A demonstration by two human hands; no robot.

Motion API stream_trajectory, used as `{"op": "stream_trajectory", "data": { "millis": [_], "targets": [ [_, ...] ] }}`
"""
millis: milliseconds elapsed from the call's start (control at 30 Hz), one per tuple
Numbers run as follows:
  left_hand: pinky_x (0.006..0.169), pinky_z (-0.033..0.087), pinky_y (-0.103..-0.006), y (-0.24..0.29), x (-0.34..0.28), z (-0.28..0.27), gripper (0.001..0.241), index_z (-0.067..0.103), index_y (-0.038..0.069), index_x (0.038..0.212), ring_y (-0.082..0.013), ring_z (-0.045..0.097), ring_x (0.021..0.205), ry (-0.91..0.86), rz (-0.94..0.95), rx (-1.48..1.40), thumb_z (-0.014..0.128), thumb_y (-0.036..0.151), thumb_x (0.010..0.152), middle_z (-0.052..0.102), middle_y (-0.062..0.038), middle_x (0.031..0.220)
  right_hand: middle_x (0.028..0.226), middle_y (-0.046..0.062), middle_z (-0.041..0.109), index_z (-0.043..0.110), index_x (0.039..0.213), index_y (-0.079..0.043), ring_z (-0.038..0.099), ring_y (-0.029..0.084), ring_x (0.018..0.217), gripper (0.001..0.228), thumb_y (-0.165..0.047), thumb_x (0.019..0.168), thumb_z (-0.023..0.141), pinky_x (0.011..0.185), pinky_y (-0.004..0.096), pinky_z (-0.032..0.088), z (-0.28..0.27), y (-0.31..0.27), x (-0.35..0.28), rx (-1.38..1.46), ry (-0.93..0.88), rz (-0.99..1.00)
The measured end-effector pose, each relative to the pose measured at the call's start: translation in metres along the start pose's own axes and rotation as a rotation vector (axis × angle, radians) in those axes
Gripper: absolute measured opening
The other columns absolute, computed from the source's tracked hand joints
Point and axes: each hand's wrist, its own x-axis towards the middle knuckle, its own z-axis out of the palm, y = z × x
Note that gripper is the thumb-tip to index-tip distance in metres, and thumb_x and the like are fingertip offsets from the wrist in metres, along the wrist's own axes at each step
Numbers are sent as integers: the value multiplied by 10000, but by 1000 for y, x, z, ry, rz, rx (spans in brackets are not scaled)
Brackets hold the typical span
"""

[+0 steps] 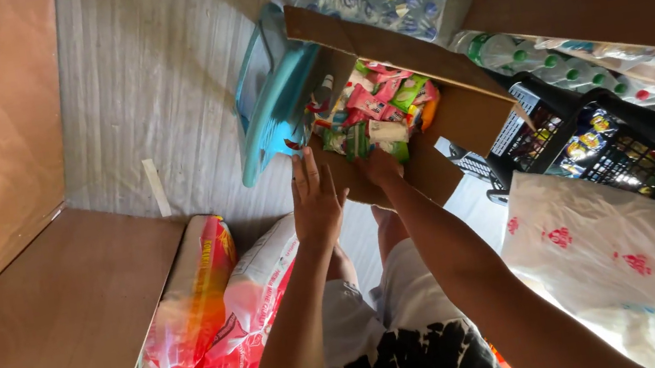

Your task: Stocking and organizing detergent sachets and small product packets on store shelves from a box.

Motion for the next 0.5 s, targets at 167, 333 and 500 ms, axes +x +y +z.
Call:
{"op": "stream_trajectory", "data": {
  "millis": [167,333,500],
  "targets": [
    [1176,331,-519,-1,3,-8,727,563,-56,1406,-446,150,1547,-24,6,-38,735,413,877,107,-252,1677,1203,196,695,678,1222,-106,662,388,1131,466,-470,930,668,952,502,527,27,6,17,229,106,-18],
    [1197,353,-509,10,1,-23,602,625,5,1347,-440,165,1571,2,21,-134,736,353,868,120,-244,1702,1097,212,715,664,1130,-48,691,400,1035,271,-255,955,682,874,470,567,-33,-4,-93,390,379,-331],
    [1090,464,-509,55,-8,-65,488,658,49,1323,-426,488,1360,177,-193,-520,744,364,960,468,-266,1522,1135,122,732,666,1035,-89,733,277,889,177,-149,896,757,669,411,592,-176,-43,-245,369,501,-630]
  ]
}}
